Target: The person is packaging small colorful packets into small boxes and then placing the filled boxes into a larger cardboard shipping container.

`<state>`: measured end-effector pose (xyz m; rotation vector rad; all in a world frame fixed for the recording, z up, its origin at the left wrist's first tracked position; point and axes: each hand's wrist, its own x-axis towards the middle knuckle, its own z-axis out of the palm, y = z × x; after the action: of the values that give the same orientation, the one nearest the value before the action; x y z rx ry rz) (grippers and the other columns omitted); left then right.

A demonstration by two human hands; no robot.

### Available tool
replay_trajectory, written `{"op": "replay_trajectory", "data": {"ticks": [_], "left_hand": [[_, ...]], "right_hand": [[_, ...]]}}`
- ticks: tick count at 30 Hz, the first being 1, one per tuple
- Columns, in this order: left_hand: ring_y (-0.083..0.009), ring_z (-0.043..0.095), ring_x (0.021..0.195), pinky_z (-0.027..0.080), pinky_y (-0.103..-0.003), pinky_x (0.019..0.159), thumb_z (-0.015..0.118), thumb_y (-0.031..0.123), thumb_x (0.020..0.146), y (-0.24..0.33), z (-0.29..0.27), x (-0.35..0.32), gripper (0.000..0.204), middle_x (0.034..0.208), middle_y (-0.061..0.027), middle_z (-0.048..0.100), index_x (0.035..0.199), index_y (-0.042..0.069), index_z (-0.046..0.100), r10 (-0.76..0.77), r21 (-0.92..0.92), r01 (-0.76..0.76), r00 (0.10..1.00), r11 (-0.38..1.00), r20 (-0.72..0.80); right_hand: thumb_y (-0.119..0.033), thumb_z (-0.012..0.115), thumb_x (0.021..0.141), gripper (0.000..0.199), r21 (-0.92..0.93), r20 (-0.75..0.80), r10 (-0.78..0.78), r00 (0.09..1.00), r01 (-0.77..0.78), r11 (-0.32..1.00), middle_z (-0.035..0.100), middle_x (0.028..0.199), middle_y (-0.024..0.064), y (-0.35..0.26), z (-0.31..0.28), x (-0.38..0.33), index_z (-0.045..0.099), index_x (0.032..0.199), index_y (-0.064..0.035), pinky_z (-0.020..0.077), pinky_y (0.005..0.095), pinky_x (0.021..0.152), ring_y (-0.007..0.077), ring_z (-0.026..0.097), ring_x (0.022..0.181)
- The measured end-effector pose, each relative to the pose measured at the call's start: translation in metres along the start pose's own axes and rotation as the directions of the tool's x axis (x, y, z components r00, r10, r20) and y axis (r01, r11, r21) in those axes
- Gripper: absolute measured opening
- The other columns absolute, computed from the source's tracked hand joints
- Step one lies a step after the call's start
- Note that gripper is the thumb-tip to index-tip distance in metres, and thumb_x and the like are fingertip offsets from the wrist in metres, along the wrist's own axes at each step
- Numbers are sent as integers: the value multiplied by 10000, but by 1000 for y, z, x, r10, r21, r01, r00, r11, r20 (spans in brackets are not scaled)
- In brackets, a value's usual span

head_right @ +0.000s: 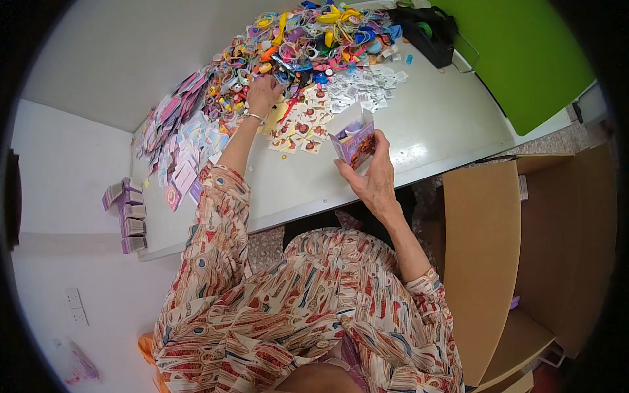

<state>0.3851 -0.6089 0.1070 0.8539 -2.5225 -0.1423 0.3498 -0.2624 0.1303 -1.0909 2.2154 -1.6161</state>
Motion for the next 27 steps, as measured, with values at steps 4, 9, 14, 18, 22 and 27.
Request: {"op": "replay_trajectory", "data": {"ticks": [4, 9, 14, 18, 22, 27], "left_hand": [[-351, 656, 895, 528, -442, 764, 668, 225, 750, -4, 6, 3, 190, 889, -175, 681, 863, 76, 700, -157, 61, 151, 983, 987, 93], [-339, 655, 857, 526, -442, 749, 635, 196, 754, -19, 0, 7, 138, 879, -153, 684, 820, 94, 702, -108, 38, 105, 991, 994, 81], [-337, 652, 828, 525, -430, 747, 600, 184, 771, -33, -6, 3, 139, 866, -143, 683, 806, 101, 705, -157, 63, 155, 987, 986, 25], [-337, 647, 780, 517, -420, 716, 596, 200, 793, -31, -33, -1, 162, 814, -140, 677, 814, 78, 699, -129, -52, 126, 990, 991, -57], [-317, 637, 696, 494, -388, 644, 636, 233, 784, -11, -80, 3, 188, 773, -150, 664, 824, 59, 694, -61, -292, 42, 997, 955, -54], [-79, 565, 618, 444, -243, 559, 644, 152, 843, 32, -122, -5, 176, 695, 15, 642, 859, -13, 702, -61, -666, 187, 976, 723, 208]], "right_hand": [[-239, 783, 737, 827, 0, 4, 14, 1000, -14, 1000, 536, 1180, 236, -1, -5, -2, 290, 1327, 65, 453, 374, 943, 291, 569, 1068], [-240, 782, 727, 820, -25, 24, 43, 999, -42, 999, 538, 1162, 218, 9, -1, -3, 305, 1319, 67, 464, 358, 898, 266, 572, 1021], [-239, 784, 711, 809, -115, 40, 16, 999, -11, 993, 546, 1129, 192, 18, 7, -3, 332, 1309, 66, 468, 341, 850, 240, 570, 965], [-254, 775, 710, 813, -136, 65, 20, 998, -11, 991, 535, 1131, 217, 11, 6, -2, 334, 1314, 68, 466, 363, 864, 283, 566, 990], [-270, 751, 722, 805, -239, 133, 17, 991, 16, 971, 514, 1164, 268, -5, -1, 1, 329, 1319, 67, 455, 411, 900, 367, 538, 1067], [-269, 736, 719, 778, -321, 154, 60, 986, -8, 947, 525, 1156, 244, -8, -5, 4, 345, 1308, 55, 454, 429, 905, 385, 521, 1078]]}}
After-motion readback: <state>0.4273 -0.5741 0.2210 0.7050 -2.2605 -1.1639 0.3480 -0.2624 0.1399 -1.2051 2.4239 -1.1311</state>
